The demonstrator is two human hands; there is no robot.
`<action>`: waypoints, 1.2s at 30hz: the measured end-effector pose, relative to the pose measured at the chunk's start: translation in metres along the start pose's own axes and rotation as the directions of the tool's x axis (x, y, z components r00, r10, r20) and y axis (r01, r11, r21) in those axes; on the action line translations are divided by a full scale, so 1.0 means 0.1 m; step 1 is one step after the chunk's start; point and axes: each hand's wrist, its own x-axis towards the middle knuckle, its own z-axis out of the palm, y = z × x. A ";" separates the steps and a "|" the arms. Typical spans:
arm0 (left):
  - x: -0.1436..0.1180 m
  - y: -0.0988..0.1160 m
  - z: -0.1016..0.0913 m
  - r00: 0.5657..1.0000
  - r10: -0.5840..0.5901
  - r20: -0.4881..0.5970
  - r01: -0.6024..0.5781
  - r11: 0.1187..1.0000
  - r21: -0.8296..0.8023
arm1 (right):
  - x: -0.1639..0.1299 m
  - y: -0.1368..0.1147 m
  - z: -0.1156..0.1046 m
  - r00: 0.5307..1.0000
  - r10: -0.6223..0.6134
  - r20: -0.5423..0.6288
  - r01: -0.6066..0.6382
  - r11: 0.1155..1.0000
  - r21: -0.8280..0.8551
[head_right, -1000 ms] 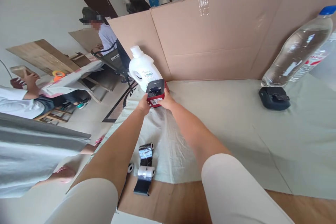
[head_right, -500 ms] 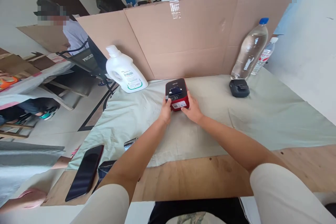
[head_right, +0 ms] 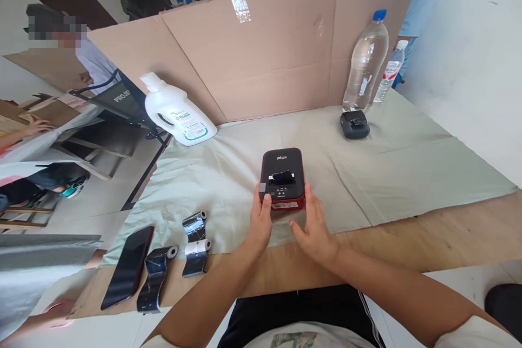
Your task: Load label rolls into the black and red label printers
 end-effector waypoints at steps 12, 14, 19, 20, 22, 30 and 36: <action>0.53 -0.04 -0.23 0.993 -0.015 0.118 0.049 0.955 -0.293 | 0.78 0.02 -0.18 0.980 -0.120 -0.160 0.115 0.993 -0.041; 0.66 -0.02 -0.23 0.977 0.036 0.211 0.046 0.927 -0.372 | 0.85 -0.02 -0.13 0.969 -0.175 -0.174 0.172 0.985 -0.034; 0.73 -0.03 -0.20 0.959 0.061 0.278 0.073 0.892 -0.447 | 0.74 -0.02 0.04 0.924 -0.254 -0.285 0.244 0.967 -0.073; 0.72 -0.03 -0.20 0.961 0.058 0.270 0.070 0.894 -0.442 | 0.72 -0.01 0.06 0.919 -0.247 -0.306 0.235 0.969 -0.076; 0.70 -0.03 -0.19 0.965 0.043 0.259 0.071 0.906 -0.417 | 0.68 0.01 0.09 0.921 -0.214 -0.324 0.201 0.977 -0.074; 0.69 -0.02 -0.14 0.977 0.032 0.212 0.065 0.900 -0.432 | 0.68 0.01 0.10 0.928 -0.200 -0.314 0.195 0.980 -0.050; 0.70 -0.03 -0.12 0.981 0.043 0.191 0.036 0.918 -0.395 | 0.67 0.04 0.11 0.932 -0.193 -0.306 0.204 0.979 0.004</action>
